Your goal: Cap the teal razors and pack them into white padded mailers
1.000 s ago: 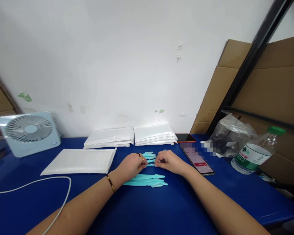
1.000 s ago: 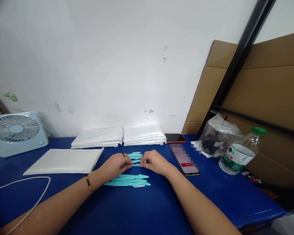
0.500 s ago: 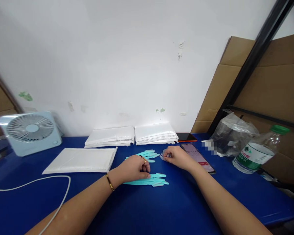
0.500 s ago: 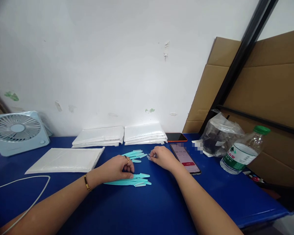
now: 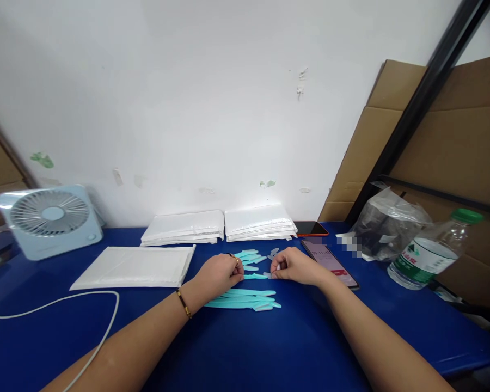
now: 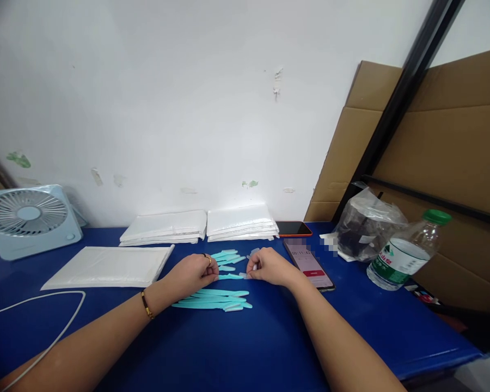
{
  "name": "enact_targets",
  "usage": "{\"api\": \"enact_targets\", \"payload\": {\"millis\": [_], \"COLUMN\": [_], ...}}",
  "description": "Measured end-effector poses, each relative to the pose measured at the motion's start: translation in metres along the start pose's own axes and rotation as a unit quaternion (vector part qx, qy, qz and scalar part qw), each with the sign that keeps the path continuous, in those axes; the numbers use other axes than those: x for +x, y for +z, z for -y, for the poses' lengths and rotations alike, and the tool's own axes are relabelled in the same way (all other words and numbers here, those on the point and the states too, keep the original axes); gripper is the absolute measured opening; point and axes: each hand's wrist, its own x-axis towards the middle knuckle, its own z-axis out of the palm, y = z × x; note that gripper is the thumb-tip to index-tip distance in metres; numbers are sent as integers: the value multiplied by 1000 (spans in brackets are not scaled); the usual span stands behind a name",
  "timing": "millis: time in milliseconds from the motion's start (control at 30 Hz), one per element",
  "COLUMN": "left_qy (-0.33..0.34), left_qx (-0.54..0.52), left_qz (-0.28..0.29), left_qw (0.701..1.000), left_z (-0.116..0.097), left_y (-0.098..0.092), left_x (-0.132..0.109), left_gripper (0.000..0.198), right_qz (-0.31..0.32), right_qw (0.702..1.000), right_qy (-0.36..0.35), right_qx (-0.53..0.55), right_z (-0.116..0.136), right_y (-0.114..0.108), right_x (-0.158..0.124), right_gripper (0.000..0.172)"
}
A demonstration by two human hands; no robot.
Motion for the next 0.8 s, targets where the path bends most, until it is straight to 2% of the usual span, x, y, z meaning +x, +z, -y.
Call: {"api": "enact_targets", "payload": {"millis": [133,233,367,433,567,633,700,800], "left_qy": [-3,-6,-12,-4,26,26,18,9], "left_qx": [-11,27,77,41,-67,-90,-83,-49], "left_qz": [-4,-24,-82,-66,57,93,88,45], "left_qw": [1000,999,994,997,996,991,992,998], "left_z": [2,3,1,-1,-7,-7,-6,-4], "left_y": [3,5,2,-3,-9,-9,-6,-2], "left_x": [1,2,1,0,-4,-5,-5,-3], "left_gripper": [10,9,15,15,18,17,13,11], "right_qz": [-29,-72,-167,-200,-198,-184,-163,-136], "right_qw": [999,996,985,978,975,977,980,981], "right_qy": [-23,-52,-43,-11,20,11,-3,-24], "right_qx": [8,6,-23,-55,-98,-105,-117,-136], "right_z": [10,12,2,-6,-16,-16,-14,-9], "right_y": [13,21,9,-2,-12,-9,-4,-2], "right_x": [7,14,14,10,6,6,7,6], "right_gripper": [15,13,15,16,16,14,13,12]}}
